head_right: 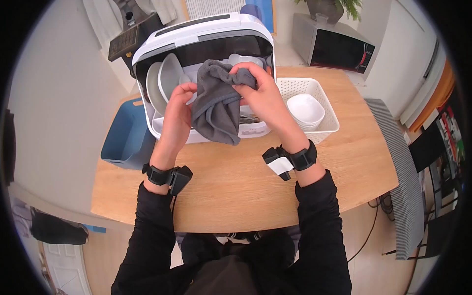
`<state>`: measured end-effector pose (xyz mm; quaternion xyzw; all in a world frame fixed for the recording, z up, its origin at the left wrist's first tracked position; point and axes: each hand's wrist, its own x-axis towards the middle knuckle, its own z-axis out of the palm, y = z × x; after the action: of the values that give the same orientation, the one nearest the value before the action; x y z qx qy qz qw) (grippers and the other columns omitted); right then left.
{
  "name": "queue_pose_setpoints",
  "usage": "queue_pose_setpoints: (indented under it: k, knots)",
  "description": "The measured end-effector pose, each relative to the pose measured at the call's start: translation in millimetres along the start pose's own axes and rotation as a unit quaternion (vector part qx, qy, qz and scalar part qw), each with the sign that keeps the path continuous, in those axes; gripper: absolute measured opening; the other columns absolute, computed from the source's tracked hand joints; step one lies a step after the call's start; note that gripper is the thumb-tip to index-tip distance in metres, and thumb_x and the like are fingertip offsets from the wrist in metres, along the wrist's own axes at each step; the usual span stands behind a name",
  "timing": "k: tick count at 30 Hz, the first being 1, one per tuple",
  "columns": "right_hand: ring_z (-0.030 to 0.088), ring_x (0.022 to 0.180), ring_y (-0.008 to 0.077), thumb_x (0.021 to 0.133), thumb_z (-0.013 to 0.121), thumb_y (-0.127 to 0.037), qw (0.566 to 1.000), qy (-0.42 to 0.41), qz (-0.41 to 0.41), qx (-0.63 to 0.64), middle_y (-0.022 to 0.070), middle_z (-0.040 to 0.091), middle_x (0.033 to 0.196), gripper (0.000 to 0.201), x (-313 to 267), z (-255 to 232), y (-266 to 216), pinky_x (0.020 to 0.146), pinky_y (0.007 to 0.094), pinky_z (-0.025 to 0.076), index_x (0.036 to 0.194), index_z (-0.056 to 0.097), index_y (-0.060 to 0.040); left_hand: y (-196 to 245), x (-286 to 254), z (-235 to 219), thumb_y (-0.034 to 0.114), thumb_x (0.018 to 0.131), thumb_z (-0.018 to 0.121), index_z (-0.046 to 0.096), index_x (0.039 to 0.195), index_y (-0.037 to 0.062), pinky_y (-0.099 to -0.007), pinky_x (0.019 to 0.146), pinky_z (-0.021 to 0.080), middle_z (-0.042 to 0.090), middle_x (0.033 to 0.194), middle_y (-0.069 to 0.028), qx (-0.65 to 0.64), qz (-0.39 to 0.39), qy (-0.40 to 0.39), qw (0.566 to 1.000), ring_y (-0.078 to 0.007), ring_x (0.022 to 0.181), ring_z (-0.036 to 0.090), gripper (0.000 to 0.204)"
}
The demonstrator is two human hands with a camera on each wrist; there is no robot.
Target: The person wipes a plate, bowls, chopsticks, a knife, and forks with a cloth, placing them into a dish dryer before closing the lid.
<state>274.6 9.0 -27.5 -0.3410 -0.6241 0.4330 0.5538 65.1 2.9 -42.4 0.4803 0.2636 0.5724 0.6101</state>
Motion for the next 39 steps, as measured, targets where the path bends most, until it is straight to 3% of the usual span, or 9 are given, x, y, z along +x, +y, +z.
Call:
queue_pose_setpoints:
  k: [6,13,16,21,24,27,31,34,39]
  knots:
    - [0.058,0.094,0.0095,0.087,0.068,-0.01,0.998,-0.024,0.024,-0.045,0.0007,0.061,0.1,0.02,0.3,2.5,2.8,0.075,0.0256,0.051,0.106,0.062,-0.0098,-3.0,-2.4,5.5,0.013,0.087,0.068,0.035,0.146,0.01,-0.0281,0.072,0.053,0.058,0.121,-0.0079,0.25,0.015,-0.073,0.965,-0.0145,0.093,0.065,0.068]
    - [0.061,0.098,0.013,0.083,0.072,-0.011,0.998,-0.014,-0.042,-0.054,0.0042,0.065,0.105,0.022,3.3,-2.7,7.9,0.085,0.0269,0.049,0.103,0.064,-0.0062,-9.4,-5.8,10.7,0.015,0.084,0.073,0.047,0.136,0.0065,-0.0281,0.071,0.053,0.061,0.115,-0.0057,0.315,0.123,-0.085,0.937,-0.0144,0.089,0.064,0.058]
    - [0.065,0.097,0.0175,0.084,0.072,-0.009,0.94,0.061,-0.241,-0.232,0.0061,0.068,0.108,0.02,7.9,-3.4,11.8,0.084,0.0275,0.05,0.103,0.066,-0.0068,-7.8,-6.3,12.6,0.013,0.084,0.076,0.055,0.126,0.0033,-0.0247,0.069,0.05,0.062,0.111,-0.0045,0.393,0.191,-0.042,0.898,-0.0113,0.085,0.062,0.048]
    - [0.065,0.1,0.0198,0.086,0.07,-0.008,0.953,0.085,-0.2,-0.211,0.008,0.069,0.109,0.02,-4.9,-1.9,-10.8,0.085,0.0287,0.05,0.106,0.067,-0.0071,-5.1,-6.1,7.5,0.013,0.084,0.077,0.061,0.111,-0.0012,-0.0256,0.077,0.051,0.066,0.098,-0.0052,0.521,0.317,0.01,0.793,-0.0103,0.087,0.062,0.035]
    - [0.064,0.1,0.0179,0.088,0.069,-0.009,0.957,0.076,-0.176,-0.217,0.0077,0.069,0.106,0.022,-8.4,-6.7,-17.6,0.085,0.0284,0.05,0.109,0.066,-0.0069,-7.2,-6.0,10.0,0.012,0.086,0.076,0.06,0.107,-0.0012,-0.0256,0.078,0.051,0.066,0.096,-0.0059,0.293,0.183,-0.013,0.939,-0.0106,0.086,0.063,0.03]
    - [0.062,0.096,0.0126,0.092,0.066,-0.012,0.966,0.047,-0.161,-0.198,0.0049,0.067,0.103,0.021,-10.0,-19.8,-15.3,0.084,0.0262,0.049,0.112,0.065,-0.0062,-2.5,-9.1,16.2,0.014,0.086,0.074,0.061,0.099,0.005,-0.0214,0.067,0.044,0.061,0.083,0.0022,0.159,0.094,-0.013,0.983,-0.0054,0.073,0.055,0.02]
    - [0.063,0.083,0.0166,0.094,0.063,-0.017,0.985,0.036,-0.072,-0.152,0.0062,0.069,0.098,0.022,-12.7,-32.7,-11.1,0.075,0.0312,0.051,0.114,0.065,-0.0085,-4.1,-6.0,20.2,0.014,0.088,0.069,0.057,0.103,0.0094,-0.0204,0.063,0.039,0.059,0.083,0.0033,0.042,0.001,0.02,0.999,-0.0028,0.069,0.05,0.019]
    - [0.062,0.082,0.0193,0.094,0.063,-0.019,0.951,0.069,-0.005,-0.301,0.0086,0.067,0.097,0.021,-23.4,-32.1,-22.5,0.071,0.0325,0.05,0.113,0.065,-0.0104,-7.5,-6.0,23.0,0.014,0.09,0.066,0.055,0.104,0.0094,-0.0206,0.062,0.038,0.06,0.085,0.0027,0.026,-0.025,0.032,0.999,-0.0023,0.07,0.049,0.019]
    - [0.062,0.093,0.0171,0.09,0.069,-0.02,0.802,0.228,-0.188,-0.52,0.0039,0.064,0.108,0.029,-46.3,-27.9,-43.6,0.075,0.0316,0.05,0.118,0.065,-0.014,-15.1,-10.8,39.8,0.01,0.093,0.062,0.054,0.105,0.0064,-0.0238,0.07,0.046,0.062,0.091,-0.0009,0.085,0.076,0.066,0.991,-0.0064,0.078,0.056,0.015]
